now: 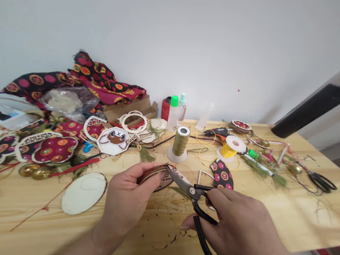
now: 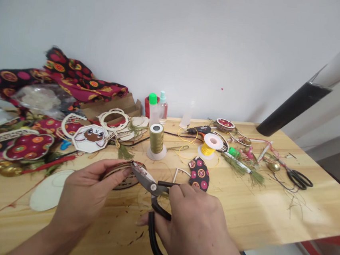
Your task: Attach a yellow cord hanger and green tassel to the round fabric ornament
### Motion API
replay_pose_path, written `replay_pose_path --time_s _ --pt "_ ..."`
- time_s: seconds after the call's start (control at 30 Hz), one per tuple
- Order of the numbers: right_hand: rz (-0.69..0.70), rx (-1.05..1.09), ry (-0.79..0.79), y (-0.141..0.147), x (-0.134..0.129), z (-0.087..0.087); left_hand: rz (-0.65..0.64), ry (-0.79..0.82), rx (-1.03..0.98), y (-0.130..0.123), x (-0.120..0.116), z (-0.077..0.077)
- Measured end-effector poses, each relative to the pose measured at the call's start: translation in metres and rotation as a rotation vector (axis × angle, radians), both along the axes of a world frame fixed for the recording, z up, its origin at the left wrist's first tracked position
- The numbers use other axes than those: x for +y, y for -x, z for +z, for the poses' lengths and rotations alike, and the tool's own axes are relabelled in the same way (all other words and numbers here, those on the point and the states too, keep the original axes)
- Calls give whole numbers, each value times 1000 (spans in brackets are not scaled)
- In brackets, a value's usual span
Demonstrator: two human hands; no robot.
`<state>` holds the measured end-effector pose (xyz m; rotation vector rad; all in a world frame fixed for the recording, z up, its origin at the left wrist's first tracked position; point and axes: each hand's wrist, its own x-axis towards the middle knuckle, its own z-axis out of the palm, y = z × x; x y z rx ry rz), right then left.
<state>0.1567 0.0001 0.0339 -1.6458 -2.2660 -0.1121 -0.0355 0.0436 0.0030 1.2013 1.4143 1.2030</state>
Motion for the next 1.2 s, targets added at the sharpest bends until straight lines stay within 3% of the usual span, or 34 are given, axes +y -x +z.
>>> replay_pose_path --time_s 0.53,0.87,1.2 --pt "17 -77 -69 -2 1 1 26 -22 32 -1 0 3" --pt "20 -76 1 -3 -2 6 59 -128 122 -4 -5 2" --pt "39 -174 -85 0 -6 4 85 -209 195 -4 -6 -1"
